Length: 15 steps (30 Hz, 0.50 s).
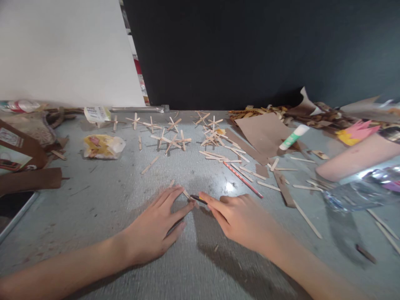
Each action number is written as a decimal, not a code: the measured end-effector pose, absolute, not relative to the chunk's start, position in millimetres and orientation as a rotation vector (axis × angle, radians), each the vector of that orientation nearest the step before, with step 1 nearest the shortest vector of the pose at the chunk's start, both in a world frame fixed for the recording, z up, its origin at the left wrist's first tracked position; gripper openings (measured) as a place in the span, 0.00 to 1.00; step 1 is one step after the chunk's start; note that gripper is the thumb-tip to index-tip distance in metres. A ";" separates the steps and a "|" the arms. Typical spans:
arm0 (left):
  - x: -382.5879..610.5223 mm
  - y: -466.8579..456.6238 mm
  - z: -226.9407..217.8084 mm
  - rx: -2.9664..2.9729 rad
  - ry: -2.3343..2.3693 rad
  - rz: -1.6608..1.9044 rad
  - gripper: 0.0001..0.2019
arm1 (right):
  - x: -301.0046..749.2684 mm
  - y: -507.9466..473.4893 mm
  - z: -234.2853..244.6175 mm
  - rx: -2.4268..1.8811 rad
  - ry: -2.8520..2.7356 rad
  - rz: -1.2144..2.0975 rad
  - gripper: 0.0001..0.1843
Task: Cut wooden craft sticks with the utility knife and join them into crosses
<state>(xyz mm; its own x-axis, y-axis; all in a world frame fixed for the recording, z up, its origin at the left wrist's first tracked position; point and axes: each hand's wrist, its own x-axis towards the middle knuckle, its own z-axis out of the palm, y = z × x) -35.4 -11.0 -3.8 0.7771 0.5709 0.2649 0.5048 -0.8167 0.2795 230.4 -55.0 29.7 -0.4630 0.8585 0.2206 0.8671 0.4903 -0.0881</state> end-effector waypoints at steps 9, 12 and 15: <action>-35.1 -10.7 -2.7 2.802 0.846 0.473 0.23 | 230.6 -54.8 29.9 -1.477 -2.515 -0.039 0.23; -35.1 -10.7 -3.1 2.795 0.851 0.477 0.24 | 229.6 -55.4 29.8 -1.479 -2.512 -0.052 0.24; -35.3 -10.8 -3.3 2.782 0.855 0.483 0.24 | 229.1 -56.0 30.0 -1.476 -2.511 -0.060 0.24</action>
